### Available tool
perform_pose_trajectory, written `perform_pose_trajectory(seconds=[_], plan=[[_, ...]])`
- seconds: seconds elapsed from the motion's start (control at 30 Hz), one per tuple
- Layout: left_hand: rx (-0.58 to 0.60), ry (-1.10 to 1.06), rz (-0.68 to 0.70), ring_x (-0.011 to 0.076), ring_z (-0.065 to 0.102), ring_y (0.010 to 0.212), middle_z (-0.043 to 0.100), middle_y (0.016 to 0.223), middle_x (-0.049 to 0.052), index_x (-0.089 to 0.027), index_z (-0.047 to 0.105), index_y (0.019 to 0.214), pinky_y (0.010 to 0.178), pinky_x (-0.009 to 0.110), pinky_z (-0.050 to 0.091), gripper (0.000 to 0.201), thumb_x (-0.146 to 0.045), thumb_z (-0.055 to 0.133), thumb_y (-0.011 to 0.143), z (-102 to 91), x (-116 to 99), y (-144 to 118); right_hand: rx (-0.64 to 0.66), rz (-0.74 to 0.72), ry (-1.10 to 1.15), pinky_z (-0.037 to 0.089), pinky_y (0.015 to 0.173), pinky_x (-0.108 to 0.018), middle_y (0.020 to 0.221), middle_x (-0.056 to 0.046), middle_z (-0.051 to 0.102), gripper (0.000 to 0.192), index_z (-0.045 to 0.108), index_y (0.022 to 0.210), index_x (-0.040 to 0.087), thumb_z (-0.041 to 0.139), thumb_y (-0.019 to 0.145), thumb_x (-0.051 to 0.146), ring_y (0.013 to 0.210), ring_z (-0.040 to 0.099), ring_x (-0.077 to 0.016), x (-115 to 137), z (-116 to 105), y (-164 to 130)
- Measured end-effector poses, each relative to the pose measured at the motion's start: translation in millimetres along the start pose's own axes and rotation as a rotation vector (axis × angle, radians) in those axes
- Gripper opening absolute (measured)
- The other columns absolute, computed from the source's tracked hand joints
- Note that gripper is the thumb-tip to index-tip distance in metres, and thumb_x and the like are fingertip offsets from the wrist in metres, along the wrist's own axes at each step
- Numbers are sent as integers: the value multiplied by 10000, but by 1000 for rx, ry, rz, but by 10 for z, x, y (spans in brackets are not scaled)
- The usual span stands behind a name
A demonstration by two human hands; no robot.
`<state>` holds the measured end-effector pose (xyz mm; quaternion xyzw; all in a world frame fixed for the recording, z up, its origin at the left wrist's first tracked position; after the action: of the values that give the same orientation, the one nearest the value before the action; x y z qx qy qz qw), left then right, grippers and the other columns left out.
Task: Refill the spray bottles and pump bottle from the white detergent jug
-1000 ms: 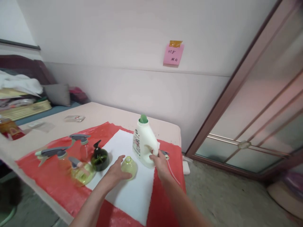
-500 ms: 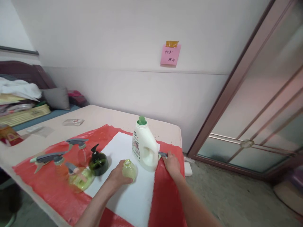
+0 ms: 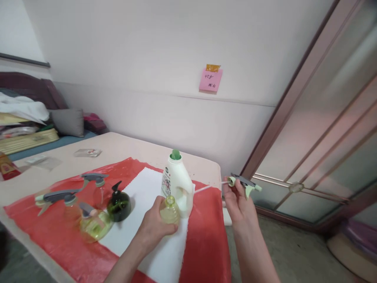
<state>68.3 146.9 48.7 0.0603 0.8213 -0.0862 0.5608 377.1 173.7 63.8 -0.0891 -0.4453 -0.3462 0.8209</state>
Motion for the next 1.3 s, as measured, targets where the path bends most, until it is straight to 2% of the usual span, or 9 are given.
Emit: perform_pose_trajectory(seconds=[0.17,0.3,0.4,0.47,0.63,0.73,0.9,1.1,1.3], plan=[[-36,-3,-37,175,535,693,566,747,-49,-257,482,901,611,255,367,420,-195,688,540,167,-94,-135,14,-29,161,518,1026,-318,987,18,701,193,675,870,209,806,737,260,1002,665,-129,522,463,-488],[-65,29,-39,204,566,719,610,779,-19,-256,508,900,619,276,381,397,-173,664,545,179,-114,-126,23,-87,168,503,1055,-379,941,21,720,233,692,881,222,830,697,254,934,690,-143,703,704,-711],[-102,0,-50,222,598,764,645,829,-7,-252,542,953,660,288,416,432,-166,664,548,104,-143,-117,65,-91,87,505,1037,-431,932,-3,745,298,708,910,228,853,652,259,940,701,-180,652,780,-791],[-112,-44,-58,233,617,804,668,877,-3,-254,570,1009,697,296,434,486,-171,683,544,57,-163,-124,150,-36,4,503,1026,-432,972,-12,757,348,722,938,244,866,623,275,963,701,-200,528,824,-847],[-159,-231,29,277,618,939,685,1024,36,-271,637,1091,772,314,453,622,-206,788,491,4,-229,-177,598,102,-356,495,989,-381,1167,-44,729,368,727,1082,267,797,726,325,1131,638,-248,156,1017,-1100],[-217,-312,50,286,608,959,673,1014,48,-270,658,1088,799,334,460,650,-190,807,460,6,-220,-210,736,105,-425,528,883,-355,1148,-43,735,357,722,1113,273,758,764,335,998,675,-235,71,1078,-1177],[-289,-251,86,289,588,960,643,993,51,-269,678,1052,824,361,454,622,-168,800,451,-11,-229,-244,714,114,-426,546,861,-376,1072,-50,759,309,750,1042,270,770,743,347,961,693,-259,46,1077,-1154],[-212,-210,123,284,579,978,636,1033,58,-284,670,1092,848,376,458,619,-188,813,498,33,-208,-239,704,147,-427,548,863,-401,983,-54,773,299,769,952,262,808,689,399,932,701,-271,23,1081,-1169],[-244,-146,127,279,578,989,637,1041,55,-257,651,1126,868,387,465,644,-190,791,501,47,-185,-236,761,159,-436,531,863,-406,987,-53,766,323,764,972,266,812,691,417,957,687,-277,-10,1082,-1123]])
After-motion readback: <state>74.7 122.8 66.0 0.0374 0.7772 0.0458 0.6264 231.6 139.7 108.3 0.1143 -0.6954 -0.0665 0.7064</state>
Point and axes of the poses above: each hand's wrist, its own y-axis towards the middle knuckle, its own z-axis out of the palm, x = y × z, the point moved 7 cm from there along y, towards the middle knuckle
